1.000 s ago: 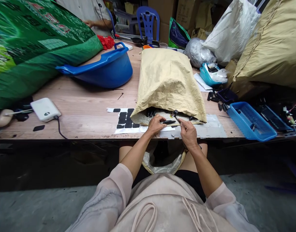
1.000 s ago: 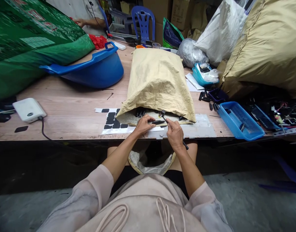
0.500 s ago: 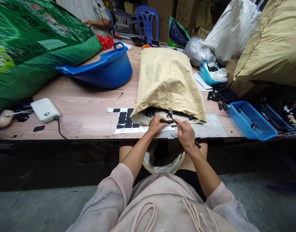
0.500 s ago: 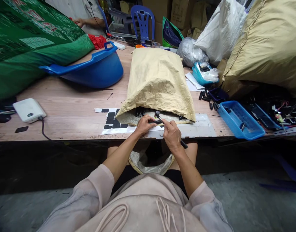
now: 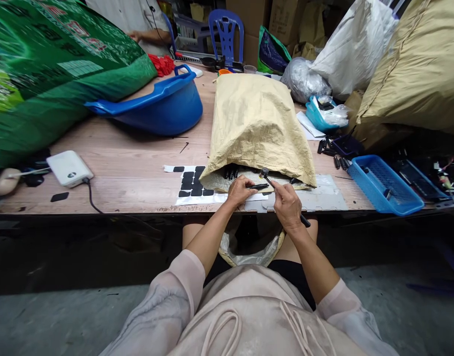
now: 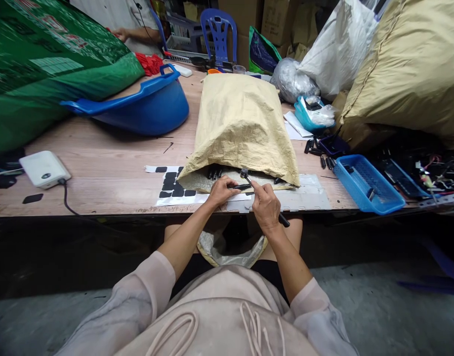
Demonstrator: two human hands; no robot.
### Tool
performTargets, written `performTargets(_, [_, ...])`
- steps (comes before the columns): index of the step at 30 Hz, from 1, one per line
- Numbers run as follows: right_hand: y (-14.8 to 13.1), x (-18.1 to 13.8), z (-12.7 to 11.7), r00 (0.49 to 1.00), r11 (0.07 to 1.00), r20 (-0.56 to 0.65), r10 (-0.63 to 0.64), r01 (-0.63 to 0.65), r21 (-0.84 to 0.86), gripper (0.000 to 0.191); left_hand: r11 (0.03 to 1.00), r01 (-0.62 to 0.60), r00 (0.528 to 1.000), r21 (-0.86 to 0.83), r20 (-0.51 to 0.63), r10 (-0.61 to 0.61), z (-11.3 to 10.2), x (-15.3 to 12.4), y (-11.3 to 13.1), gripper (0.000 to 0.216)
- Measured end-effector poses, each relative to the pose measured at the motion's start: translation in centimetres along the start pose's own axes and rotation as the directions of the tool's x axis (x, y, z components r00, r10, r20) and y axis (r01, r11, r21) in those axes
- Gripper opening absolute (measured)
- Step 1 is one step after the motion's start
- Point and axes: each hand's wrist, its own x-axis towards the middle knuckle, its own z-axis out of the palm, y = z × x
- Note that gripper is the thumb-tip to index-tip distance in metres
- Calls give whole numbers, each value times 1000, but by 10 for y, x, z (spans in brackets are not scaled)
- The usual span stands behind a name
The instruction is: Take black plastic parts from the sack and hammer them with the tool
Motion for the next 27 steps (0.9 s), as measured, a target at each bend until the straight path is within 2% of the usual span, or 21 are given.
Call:
performTargets(6, [5,-8,4,996,998,81,41,-37,-43,42,1000,20,1000,20,2,-20,0,0,3,15])
performTargets(12, [7,-1,-1,999,999,3,33,-33,-16,42,999,-12,1000,34,-16,12,0,-1,2,15])
performTargets(19, [5,-2,-1,1000,999,-2,27,-26,20,41,999,-19,1000,45,-22,20,1,-3,2,15])
performTargets(24, [34,6,0,997,998,-64,52,-53,-17,39,998,-37,999,55,-19,38,1,-3,1,8])
performTargets(27, [62,15,1,999,996,-30,29,-31,-83,37,998,-43,999,54,-13,44,0,-4,1,11])
